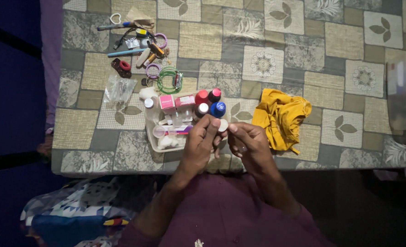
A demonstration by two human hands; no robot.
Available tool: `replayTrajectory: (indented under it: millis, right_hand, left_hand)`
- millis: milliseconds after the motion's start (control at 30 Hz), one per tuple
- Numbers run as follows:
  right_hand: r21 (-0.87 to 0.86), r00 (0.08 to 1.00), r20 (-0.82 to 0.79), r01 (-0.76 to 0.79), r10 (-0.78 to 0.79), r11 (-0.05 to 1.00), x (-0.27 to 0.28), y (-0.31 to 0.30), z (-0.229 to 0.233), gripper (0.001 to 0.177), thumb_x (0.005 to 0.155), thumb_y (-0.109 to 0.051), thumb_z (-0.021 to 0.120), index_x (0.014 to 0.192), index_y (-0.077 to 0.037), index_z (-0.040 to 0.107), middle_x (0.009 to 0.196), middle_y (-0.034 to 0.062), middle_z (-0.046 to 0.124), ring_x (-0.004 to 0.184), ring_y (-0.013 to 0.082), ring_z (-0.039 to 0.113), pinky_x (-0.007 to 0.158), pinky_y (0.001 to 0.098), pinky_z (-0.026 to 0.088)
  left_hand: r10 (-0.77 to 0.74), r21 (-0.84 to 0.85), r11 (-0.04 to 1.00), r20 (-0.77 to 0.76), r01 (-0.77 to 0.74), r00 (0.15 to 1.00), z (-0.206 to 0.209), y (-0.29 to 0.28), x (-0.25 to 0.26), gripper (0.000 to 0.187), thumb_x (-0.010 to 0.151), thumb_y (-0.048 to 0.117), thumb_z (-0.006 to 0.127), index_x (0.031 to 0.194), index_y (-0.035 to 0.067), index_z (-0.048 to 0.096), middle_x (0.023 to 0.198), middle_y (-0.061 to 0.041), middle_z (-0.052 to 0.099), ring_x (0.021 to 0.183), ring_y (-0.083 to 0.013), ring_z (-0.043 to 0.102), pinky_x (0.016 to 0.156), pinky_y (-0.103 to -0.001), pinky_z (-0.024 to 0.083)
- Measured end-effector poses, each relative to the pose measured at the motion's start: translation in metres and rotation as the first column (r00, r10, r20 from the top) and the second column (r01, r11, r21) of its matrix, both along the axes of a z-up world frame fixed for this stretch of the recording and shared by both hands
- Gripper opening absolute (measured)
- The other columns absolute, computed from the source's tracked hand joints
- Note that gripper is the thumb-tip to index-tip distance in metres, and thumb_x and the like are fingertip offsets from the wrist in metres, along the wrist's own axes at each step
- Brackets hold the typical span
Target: Organizing small medicine bottles and various supplies into containers on a table.
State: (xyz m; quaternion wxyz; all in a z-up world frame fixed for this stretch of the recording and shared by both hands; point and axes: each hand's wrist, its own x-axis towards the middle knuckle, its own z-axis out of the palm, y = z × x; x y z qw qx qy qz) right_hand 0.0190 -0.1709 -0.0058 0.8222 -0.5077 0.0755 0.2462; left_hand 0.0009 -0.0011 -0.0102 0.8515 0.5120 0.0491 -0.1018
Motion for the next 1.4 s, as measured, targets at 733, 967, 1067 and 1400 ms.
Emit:
replayTrajectory:
  millis: [733,967,1067,1400]
  right_hand:
    - [-0.335,0.933,0.352,0.197,-0.072,0.921,-0.003,0.01,0.016,0.016,0.1,-0.009,0.069,0.107,0.002,0.077,0.086,0.0046,0.072,0.054,0.0022,0.048,0.045,0.0196,0.037]
    - [-0.434,0.926,0.371,0.244,-0.075,0.867,-0.004,0.015,0.026,0.012,0.099,-0.006,0.07,0.105,0.002,0.078,0.088,0.0059,0.072,0.057,0.0035,0.05,0.048,0.0193,0.037]
    - [-0.482,0.813,0.582,0.315,0.03,0.818,-0.004,0.015,0.032,0.012,0.1,-0.005,0.071,0.108,0.003,0.077,0.099,0.0072,0.076,0.084,0.0081,0.065,0.073,0.0212,0.051]
    - [-0.404,0.95,0.305,0.186,-0.059,0.896,0.009,0.008,0.027,0.014,0.099,-0.008,0.073,0.094,0.003,0.078,0.077,0.0047,0.066,0.055,0.0039,0.046,0.047,0.0201,0.034]
  left_hand:
    - [0.065,0.666,0.603,0.509,-0.44,0.858,0.061,0.0,-0.006,0.026,0.091,0.005,0.076,0.117,0.001,0.074,0.101,-0.013,0.065,0.089,-0.0252,0.068,0.069,-0.033,0.056]
    - [0.165,0.607,0.646,0.481,-0.463,0.861,0.067,-0.001,-0.004,0.013,0.096,0.002,0.073,0.109,0.001,0.075,0.101,-0.011,0.073,0.092,-0.0207,0.075,0.079,-0.031,0.06]
    - [0.193,0.57,0.713,0.398,-0.407,0.897,0.069,-0.001,-0.002,0.008,0.097,0.002,0.072,0.104,0.001,0.076,0.099,-0.01,0.075,0.088,-0.0176,0.077,0.075,-0.027,0.062]
    - [0.181,0.421,0.878,0.15,-0.229,0.972,0.041,0.003,0.008,0.014,0.095,0.008,0.073,0.106,0.0,0.077,0.096,-0.007,0.075,0.084,-0.0115,0.075,0.073,-0.025,0.063]
